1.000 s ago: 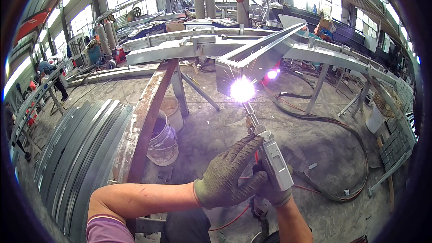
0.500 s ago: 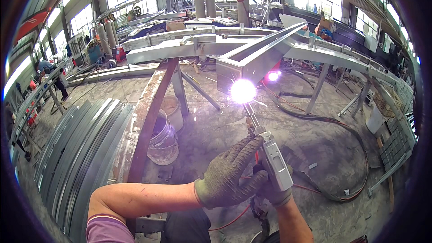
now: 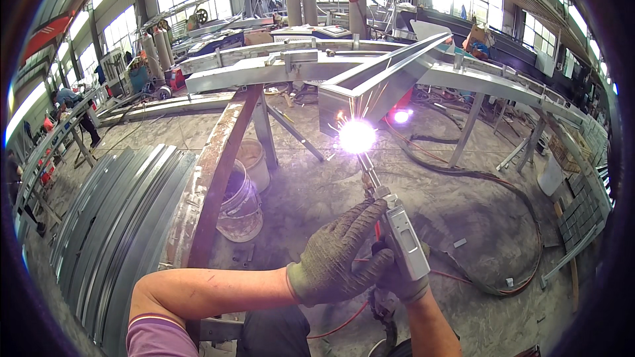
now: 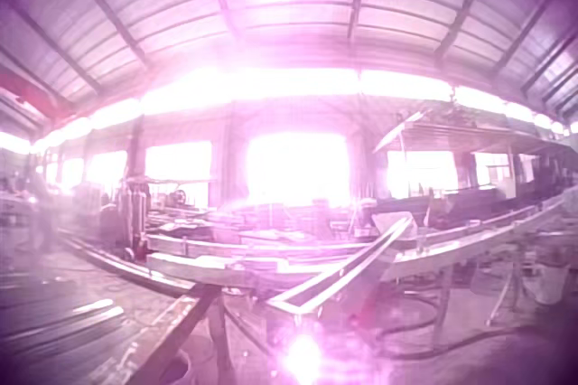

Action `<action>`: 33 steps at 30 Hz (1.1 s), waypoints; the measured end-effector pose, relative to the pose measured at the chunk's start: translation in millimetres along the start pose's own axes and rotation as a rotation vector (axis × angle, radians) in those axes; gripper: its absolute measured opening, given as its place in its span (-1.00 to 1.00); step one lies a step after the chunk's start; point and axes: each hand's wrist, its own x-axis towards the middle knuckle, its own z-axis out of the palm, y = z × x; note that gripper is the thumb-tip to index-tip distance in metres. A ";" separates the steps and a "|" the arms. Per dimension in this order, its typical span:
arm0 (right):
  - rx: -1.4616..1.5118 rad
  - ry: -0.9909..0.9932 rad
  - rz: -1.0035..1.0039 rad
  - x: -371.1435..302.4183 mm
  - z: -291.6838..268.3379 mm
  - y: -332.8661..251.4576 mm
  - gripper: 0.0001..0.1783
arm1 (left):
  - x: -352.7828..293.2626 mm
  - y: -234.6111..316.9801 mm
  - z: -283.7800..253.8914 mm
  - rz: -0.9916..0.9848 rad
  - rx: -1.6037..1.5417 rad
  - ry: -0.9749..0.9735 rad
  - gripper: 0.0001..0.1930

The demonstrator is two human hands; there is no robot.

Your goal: The person welds rectangular metal frame pieces using a handheld welding torch. They repeatedly position the frame, weld seams, and reposition the frame to access different sides. The person wears gloves and works in a workshop with metal stock and equipment visible.

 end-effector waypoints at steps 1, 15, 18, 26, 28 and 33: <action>-0.001 0.000 -0.010 -0.1 -0.6 0.3 -0.64 | -0.8 0.6 0.0 -0.002 0.000 -0.001 -0.24; 0.007 -0.019 0.052 -4.6 -0.3 -0.2 -0.75 | -3.0 2.1 0.4 -0.030 0.011 -0.008 -0.24; 0.006 -0.040 0.089 -11.8 -0.5 6.2 -0.73 | -2.0 2.9 2.1 -0.022 0.011 0.002 -0.23; -0.102 -0.060 -0.007 -9.6 -1.4 6.1 -0.69 | -2.9 3.4 1.4 -0.031 0.019 0.001 -0.25; -0.008 -0.052 0.066 -12.0 -0.5 5.2 -0.68 | -3.0 3.3 2.0 -0.027 0.018 0.001 -0.25; -0.005 -0.051 0.021 -13.9 0.0 7.9 -0.70 | -3.7 3.5 2.4 -0.024 0.021 0.001 -0.26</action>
